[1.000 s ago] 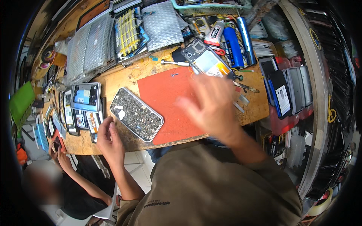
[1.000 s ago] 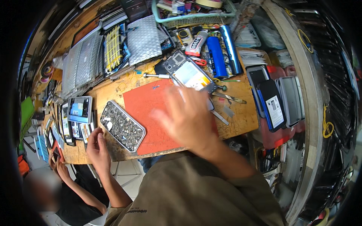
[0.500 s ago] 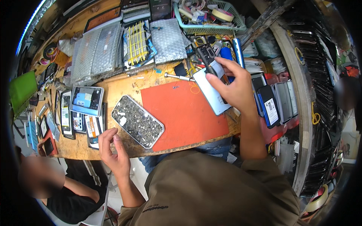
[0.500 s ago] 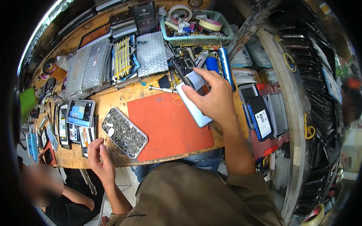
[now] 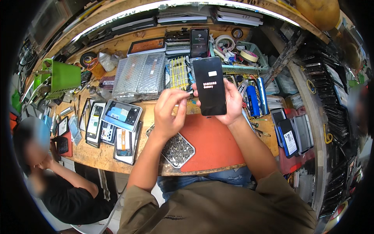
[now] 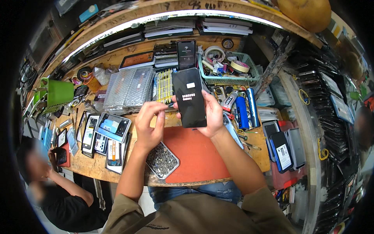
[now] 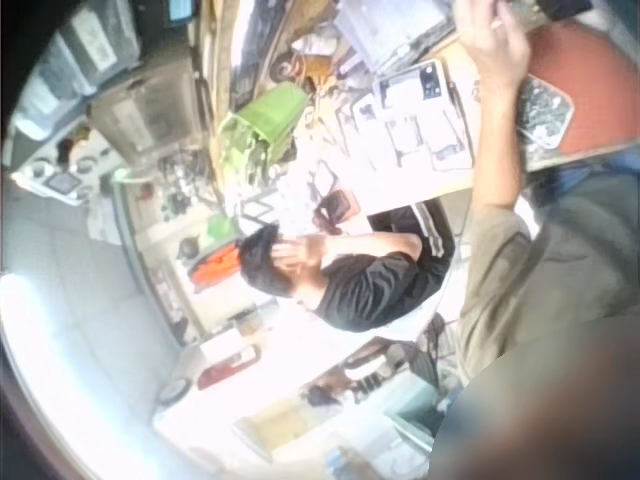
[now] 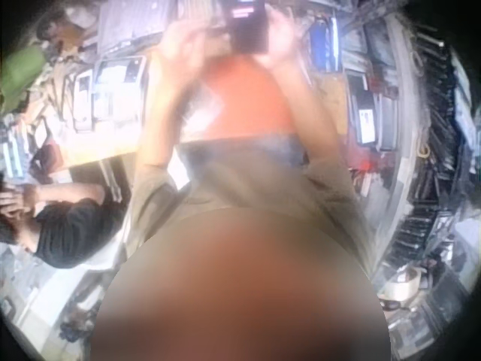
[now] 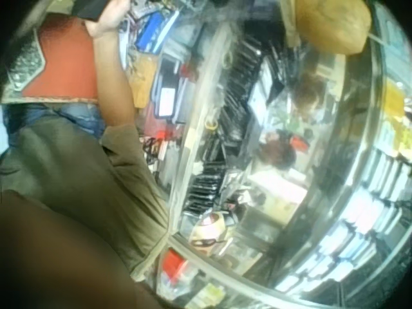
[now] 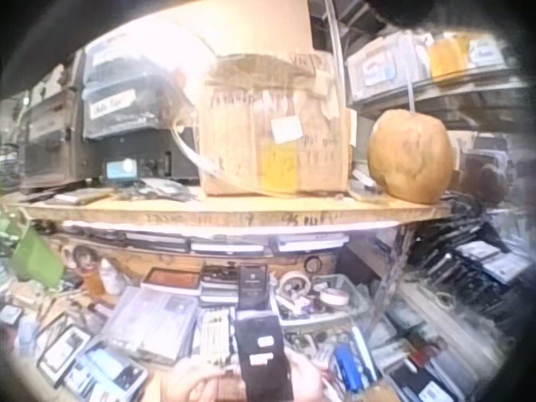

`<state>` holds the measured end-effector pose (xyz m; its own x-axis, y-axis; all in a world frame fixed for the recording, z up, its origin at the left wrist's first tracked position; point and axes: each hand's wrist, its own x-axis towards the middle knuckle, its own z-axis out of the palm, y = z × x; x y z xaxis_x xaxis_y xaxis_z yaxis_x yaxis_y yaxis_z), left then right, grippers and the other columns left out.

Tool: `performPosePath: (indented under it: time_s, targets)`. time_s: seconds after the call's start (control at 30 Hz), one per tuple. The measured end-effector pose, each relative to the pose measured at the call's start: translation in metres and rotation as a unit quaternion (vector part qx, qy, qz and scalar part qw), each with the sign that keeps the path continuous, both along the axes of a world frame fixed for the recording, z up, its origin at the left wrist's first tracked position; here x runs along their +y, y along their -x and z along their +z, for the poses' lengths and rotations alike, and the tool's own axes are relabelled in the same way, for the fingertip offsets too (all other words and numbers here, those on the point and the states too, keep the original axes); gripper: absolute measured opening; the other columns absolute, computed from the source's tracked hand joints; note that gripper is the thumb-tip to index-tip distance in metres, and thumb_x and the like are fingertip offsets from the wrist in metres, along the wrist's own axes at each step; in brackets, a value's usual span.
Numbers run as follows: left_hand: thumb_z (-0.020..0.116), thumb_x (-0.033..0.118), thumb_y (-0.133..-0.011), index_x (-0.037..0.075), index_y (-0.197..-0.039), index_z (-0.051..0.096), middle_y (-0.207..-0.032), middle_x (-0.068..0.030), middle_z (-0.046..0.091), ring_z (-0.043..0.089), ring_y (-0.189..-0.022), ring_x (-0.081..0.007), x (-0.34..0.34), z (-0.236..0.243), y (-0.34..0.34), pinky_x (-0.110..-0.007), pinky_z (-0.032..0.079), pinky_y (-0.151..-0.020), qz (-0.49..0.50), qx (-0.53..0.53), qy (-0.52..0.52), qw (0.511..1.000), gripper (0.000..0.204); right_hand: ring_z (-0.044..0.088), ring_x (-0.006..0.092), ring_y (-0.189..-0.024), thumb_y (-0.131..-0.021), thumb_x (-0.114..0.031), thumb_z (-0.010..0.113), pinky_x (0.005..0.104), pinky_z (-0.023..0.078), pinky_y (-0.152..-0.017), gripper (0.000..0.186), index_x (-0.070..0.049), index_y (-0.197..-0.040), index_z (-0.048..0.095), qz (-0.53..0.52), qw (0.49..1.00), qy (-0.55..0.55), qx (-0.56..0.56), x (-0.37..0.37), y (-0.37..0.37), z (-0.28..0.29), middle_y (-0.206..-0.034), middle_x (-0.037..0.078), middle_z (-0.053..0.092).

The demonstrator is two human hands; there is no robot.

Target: The person disassembles and reassembles smartphones at a cluttered workbench. They remove back covers, handle internal components, and test the screen by powering the device on. Tools such as screwdrivers and prying instruments are used to open and close the devices.

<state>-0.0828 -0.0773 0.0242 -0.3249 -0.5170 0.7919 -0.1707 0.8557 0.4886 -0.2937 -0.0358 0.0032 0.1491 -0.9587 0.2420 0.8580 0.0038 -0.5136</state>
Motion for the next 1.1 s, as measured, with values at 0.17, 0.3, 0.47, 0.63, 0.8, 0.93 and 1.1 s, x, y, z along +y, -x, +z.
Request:
performPosePath:
  time_s: [0.17, 0.3, 0.47, 0.63, 0.8, 0.93, 1.1]
  targets:
    - [0.073, -0.004, -0.089, 0.001, -0.112, 0.072, -0.103, -0.0165, 0.07, 0.071, -0.097, -0.0367, -0.009, -0.011, -0.028, -0.044, 0.057, -0.083, 0.072, -0.093, 0.018, 0.993, 0.024, 0.072, 0.0316, -0.116, -0.115, -0.042, 0.032, 0.0464, 0.062, -0.094, 0.063, 0.005, -0.152, 0.053, -0.003, 0.997, -0.021, 0.073, 0.014, 0.002, -0.013, -0.136, 0.025, 0.069]
    - [0.074, 0.004, -0.097, -0.001, -0.108, 0.071, -0.101, -0.0154, 0.072, 0.073, -0.09, -0.0292, -0.018, -0.003, -0.048, -0.037, 0.06, -0.077, 0.147, -0.069, -0.019, 0.986, 0.012, 0.071, 0.0232, -0.111, -0.117, -0.034, 0.04, 0.0363, 0.062, -0.093, 0.053, 0.006, -0.148, 0.056, -0.062, 0.972, -0.01, 0.226, 0.03, -0.003, -0.003, -0.128, 0.019, 0.07]
    - [0.075, 0.007, -0.1, -0.002, -0.104, 0.073, -0.094, -0.0092, 0.073, 0.068, -0.086, -0.0175, -0.002, 0.008, -0.061, -0.031, 0.055, -0.079, 0.15, -0.11, -0.051, 0.981, 0.01, 0.072, 0.0215, -0.098, -0.093, -0.036, 0.084, 0.0351, 0.059, -0.085, 0.061, 0.003, -0.135, 0.063, -0.187, 0.834, -0.043, 0.517, 0.041, -0.019, 0.021, -0.115, 0.011, 0.071]
    - [0.084, 0.01, -0.087, 0.01, -0.097, 0.073, -0.092, -0.0091, 0.067, 0.062, -0.093, -0.031, 0.084, -0.012, -0.089, -0.044, 0.045, -0.084, 0.05, -0.254, -0.108, 0.96, 0.016, 0.071, 0.0326, -0.098, -0.072, -0.029, 0.092, 0.0467, 0.058, -0.081, 0.065, -0.004, -0.128, 0.07, -0.214, 0.443, 0.056, 0.869, 0.131, -0.032, 0.028, -0.109, 0.013, 0.069]
    - [0.088, 0.016, -0.082, 0.011, -0.095, 0.071, -0.098, -0.0063, 0.063, 0.059, -0.1, -0.032, 0.103, -0.034, -0.095, -0.045, 0.043, -0.087, 0.078, -0.354, -0.107, 0.926, 0.022, 0.064, 0.0329, -0.1, -0.075, -0.033, 0.092, 0.046, 0.052, -0.083, 0.061, -0.006, -0.125, 0.07, -0.301, 0.417, 0.042, 0.857, 0.164, -0.06, -0.019, -0.111, 0.013, 0.062]
    - [0.089, 0.011, -0.079, 0.009, -0.093, 0.07, -0.09, -0.0082, 0.063, 0.058, -0.093, -0.0328, 0.088, -0.029, -0.089, -0.045, 0.041, -0.089, 0.139, -0.326, -0.055, 0.933, 0.023, 0.066, 0.032, -0.097, -0.084, -0.023, 0.086, 0.0453, 0.052, -0.081, 0.041, -0.005, -0.118, 0.071, -0.323, 0.433, 0.071, 0.839, 0.201, -0.043, -0.021, -0.111, 0.013, 0.067]
    - [0.09, 0.014, -0.076, 0.006, -0.091, 0.069, -0.091, -0.0077, 0.058, 0.055, -0.097, -0.0326, 0.116, -0.018, -0.089, -0.045, 0.04, -0.092, 0.061, -0.326, -0.108, 0.937, 0.027, 0.069, 0.0331, -0.089, -0.09, -0.013, 0.081, 0.0456, 0.053, -0.076, 0.02, -0.003, -0.106, 0.075, -0.393, 0.416, -0.085, 0.816, 0.233, 0.01, -0.018, -0.095, 0.012, 0.07]
